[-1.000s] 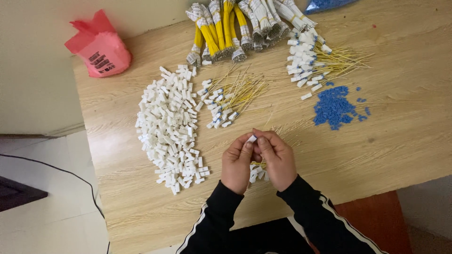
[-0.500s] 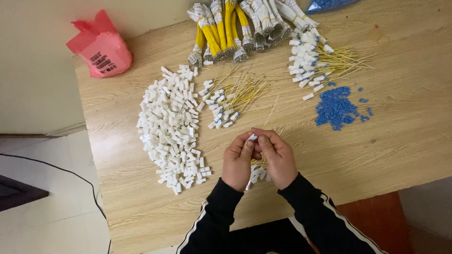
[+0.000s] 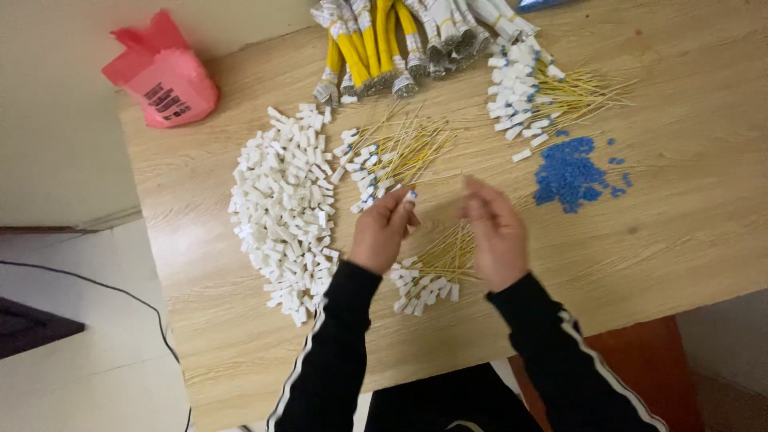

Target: Assembling small electrical components by attaching blue caps to wires

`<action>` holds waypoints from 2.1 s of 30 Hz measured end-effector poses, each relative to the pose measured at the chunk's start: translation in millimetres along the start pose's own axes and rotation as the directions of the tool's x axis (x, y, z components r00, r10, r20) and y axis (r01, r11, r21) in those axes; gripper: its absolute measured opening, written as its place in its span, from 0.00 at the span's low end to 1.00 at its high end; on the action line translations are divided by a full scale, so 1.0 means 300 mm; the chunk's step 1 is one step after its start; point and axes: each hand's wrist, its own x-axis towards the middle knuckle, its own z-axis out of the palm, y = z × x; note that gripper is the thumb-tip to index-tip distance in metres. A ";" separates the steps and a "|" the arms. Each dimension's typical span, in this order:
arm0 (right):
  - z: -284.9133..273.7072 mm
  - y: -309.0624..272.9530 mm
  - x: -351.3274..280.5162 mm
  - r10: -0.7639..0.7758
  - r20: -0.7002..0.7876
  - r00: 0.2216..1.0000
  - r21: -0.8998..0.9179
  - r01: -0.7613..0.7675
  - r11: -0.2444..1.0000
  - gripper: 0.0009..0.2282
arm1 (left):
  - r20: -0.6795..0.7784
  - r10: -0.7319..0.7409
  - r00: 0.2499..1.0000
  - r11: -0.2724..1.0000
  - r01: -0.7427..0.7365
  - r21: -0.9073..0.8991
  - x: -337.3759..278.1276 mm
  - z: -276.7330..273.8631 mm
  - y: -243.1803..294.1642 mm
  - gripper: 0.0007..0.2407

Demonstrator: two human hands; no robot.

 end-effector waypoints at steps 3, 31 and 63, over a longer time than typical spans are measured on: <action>-0.173 0.166 0.018 0.106 -0.066 0.992 -0.088 -0.112 0.990 0.12 | -0.075 0.037 0.996 0.956 -0.013 0.292 0.036 -0.052 -0.045 0.23; -0.636 0.297 0.077 -0.036 -0.231 0.972 -0.874 -0.191 0.446 0.06 | 0.052 0.497 0.866 0.347 -0.253 0.903 -0.110 0.109 -0.337 0.09; -0.013 0.084 -0.080 0.263 0.133 0.956 0.003 -0.266 0.964 0.07 | -0.037 -0.166 0.985 0.644 0.080 -0.761 -0.201 0.076 -0.051 0.12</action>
